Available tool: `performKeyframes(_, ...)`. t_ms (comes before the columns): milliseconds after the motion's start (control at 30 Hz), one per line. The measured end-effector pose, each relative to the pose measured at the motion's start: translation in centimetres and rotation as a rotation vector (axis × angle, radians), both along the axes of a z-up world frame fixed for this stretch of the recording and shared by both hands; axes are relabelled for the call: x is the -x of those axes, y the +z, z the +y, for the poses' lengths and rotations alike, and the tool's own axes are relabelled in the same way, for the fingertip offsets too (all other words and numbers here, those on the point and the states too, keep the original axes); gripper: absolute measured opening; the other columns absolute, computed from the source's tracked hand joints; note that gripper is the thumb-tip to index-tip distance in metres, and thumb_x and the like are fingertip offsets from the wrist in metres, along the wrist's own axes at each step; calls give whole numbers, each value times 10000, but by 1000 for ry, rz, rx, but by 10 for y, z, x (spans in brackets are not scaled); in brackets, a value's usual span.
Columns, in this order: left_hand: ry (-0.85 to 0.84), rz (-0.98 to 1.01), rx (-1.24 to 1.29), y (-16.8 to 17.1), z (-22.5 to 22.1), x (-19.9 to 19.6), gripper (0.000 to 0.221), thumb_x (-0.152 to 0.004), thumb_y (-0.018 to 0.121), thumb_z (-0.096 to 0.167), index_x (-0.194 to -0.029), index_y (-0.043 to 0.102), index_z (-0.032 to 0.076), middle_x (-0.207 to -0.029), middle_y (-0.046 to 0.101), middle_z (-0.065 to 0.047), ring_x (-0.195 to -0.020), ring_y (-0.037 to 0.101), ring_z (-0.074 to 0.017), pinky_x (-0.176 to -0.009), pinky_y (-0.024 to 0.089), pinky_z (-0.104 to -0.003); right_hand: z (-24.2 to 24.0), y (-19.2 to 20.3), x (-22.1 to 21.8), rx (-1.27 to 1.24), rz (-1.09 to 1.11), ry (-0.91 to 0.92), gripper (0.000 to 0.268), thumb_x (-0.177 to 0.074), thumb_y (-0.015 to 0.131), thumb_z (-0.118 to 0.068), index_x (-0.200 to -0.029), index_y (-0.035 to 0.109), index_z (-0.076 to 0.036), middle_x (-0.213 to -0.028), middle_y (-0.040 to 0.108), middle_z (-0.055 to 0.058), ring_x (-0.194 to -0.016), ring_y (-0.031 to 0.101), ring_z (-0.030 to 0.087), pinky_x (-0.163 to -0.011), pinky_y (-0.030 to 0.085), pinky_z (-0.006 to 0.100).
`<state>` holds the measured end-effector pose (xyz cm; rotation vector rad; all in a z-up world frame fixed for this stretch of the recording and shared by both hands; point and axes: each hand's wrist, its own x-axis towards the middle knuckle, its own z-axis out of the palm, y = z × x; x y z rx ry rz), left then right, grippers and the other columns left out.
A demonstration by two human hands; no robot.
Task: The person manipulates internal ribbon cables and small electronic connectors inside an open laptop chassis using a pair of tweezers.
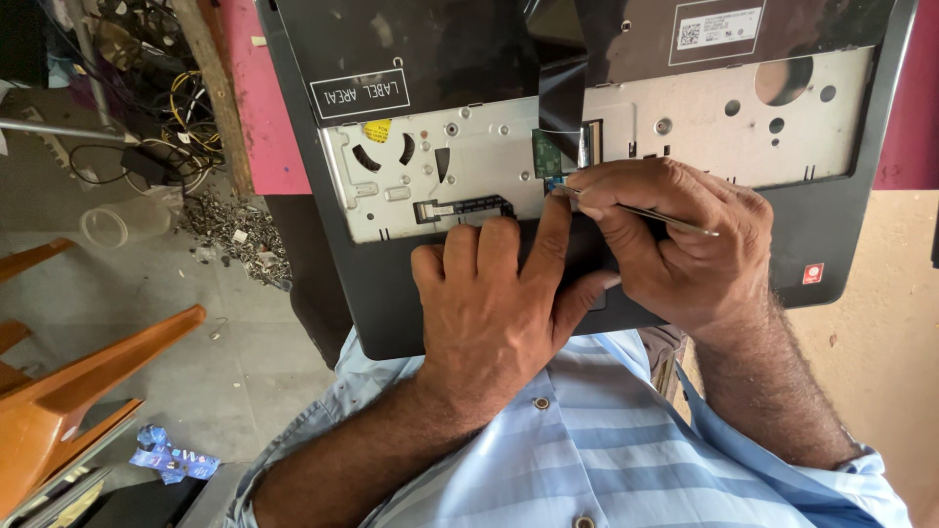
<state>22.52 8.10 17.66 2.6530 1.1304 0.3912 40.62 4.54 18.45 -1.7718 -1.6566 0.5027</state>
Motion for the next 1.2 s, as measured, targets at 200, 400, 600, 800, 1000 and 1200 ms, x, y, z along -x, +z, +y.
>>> performKeyframes(200,-9,1,-4,-1,0,1,664,-1041,548,659,-1381,674,103,-911,444,-66,-849,463,-243,-709,329,-447,-1,-3,0,-42,-16,12,97,-1111,730,-73,-1052,654,-86,-1065,780,37,-889,783,131,-689,630,241)
performKeyframes(400,-12,-10,15,2,1,0,661,-1017,589,655,-1357,676,95,-928,459,-70,-860,475,-246,-697,322,-447,-4,3,0,-60,45,-67,84,-1083,729,-52,-1061,648,-54,-1033,764,54,-907,773,141,-704,630,245)
performKeyframes(600,-3,-6,11,3,1,-1,666,-1009,590,659,-1359,673,99,-936,468,-73,-863,478,-250,-692,320,-448,-6,2,0,-36,-43,-81,84,-1089,748,-63,-1078,665,-59,-1021,773,46,-865,768,122,-706,618,237)
performKeyframes(800,-2,-3,20,3,0,-1,663,-1018,587,657,-1359,673,95,-931,467,-72,-857,476,-247,-689,316,-447,-9,0,0,-44,-67,-64,91,-1094,770,-67,-1097,679,-72,-1033,774,35,-816,759,108,-676,604,229)
performKeyframes(1000,-3,7,12,1,1,0,663,-1017,582,664,-1354,678,102,-920,459,-70,-847,472,-247,-683,313,-447,-7,2,1,-65,-58,-52,112,-1079,761,-52,-1066,652,-69,-1026,768,42,-821,753,119,-683,599,244)
performKeyframes(1200,-2,7,3,-1,-2,0,656,-1025,584,664,-1364,678,111,-929,452,-65,-849,468,-240,-688,314,-446,-4,5,1,-67,-60,-37,108,-1048,753,-41,-1024,650,-62,-1035,766,54,-822,750,133,-677,590,255)
